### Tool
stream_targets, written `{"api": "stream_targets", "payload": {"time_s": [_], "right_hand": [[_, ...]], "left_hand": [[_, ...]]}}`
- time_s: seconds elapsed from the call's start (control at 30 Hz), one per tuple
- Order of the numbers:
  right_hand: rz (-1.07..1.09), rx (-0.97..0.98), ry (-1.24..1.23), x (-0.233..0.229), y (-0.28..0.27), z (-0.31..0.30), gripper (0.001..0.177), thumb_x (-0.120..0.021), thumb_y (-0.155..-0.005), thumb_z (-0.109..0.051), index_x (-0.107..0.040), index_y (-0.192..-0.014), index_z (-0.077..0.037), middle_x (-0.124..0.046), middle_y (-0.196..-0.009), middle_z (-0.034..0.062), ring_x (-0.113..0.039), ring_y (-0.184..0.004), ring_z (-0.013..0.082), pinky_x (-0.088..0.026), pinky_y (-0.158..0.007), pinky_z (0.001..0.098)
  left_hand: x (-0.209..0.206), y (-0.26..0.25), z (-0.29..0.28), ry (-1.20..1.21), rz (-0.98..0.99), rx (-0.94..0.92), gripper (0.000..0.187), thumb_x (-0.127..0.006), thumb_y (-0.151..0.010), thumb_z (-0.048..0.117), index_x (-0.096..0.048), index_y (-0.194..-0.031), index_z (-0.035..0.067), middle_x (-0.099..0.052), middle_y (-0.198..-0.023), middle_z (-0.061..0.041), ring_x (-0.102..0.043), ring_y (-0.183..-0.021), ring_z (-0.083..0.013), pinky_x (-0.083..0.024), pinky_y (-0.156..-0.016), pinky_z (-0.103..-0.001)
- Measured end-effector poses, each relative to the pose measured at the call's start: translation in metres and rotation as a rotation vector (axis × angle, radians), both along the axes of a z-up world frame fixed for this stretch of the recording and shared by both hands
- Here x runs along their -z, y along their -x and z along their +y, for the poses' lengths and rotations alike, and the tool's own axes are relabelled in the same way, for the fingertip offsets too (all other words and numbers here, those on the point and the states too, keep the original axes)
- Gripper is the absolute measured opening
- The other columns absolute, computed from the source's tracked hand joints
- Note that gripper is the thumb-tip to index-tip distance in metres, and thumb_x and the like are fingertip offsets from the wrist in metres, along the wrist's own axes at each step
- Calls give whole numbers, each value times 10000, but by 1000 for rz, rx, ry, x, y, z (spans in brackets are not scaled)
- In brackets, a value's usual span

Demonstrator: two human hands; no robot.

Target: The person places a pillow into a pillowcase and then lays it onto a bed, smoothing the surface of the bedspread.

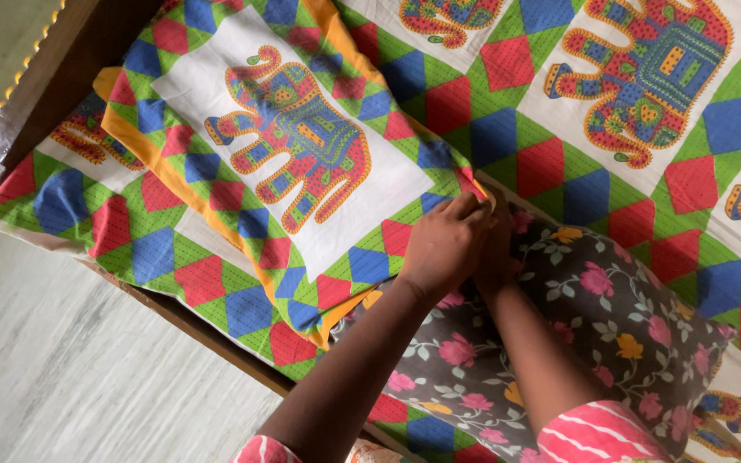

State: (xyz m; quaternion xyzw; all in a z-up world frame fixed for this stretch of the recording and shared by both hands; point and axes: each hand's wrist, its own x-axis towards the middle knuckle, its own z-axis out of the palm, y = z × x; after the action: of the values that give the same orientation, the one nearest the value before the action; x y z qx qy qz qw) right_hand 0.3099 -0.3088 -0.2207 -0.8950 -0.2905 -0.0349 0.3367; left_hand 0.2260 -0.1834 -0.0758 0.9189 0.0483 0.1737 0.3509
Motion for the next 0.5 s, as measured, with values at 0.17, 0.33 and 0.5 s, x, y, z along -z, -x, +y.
{"api": "stream_targets", "payload": {"time_s": [0.17, 0.33, 0.5], "right_hand": [[8, 55, -172, -44, -13, 14, 537, -710, -989, -292, -577, -1435, -22, -668, -1284, 247, -638, -1181, 396, -484, -1021, 453], [-89, 43, -162, -39, -8, 22, 398, -681, -1007, -167, -634, -1378, -34, -687, -1243, 242, -645, -1135, 456, -491, -982, 506], [-50, 162, -79, -16, -15, 13, 308, -577, -999, -46, -666, -1293, -19, -687, -1166, 249, -645, -1110, 463, -496, -962, 523]], "left_hand": [[-18, 49, 4, -92, 139, -170, 484, -646, -904, 134, -636, -1386, 85, -599, -1115, -114, -580, -1046, -309, -485, -898, -427], [-22, 126, 10, -131, 124, -315, 447, -675, -924, 140, -612, -1363, 83, -597, -1200, -110, -556, -1110, -323, -444, -957, -459], [-7, 185, 21, -139, 198, -514, 424, -721, -887, 166, -593, -1276, 55, -568, -1211, -173, -539, -1132, -375, -426, -987, -497]]}}
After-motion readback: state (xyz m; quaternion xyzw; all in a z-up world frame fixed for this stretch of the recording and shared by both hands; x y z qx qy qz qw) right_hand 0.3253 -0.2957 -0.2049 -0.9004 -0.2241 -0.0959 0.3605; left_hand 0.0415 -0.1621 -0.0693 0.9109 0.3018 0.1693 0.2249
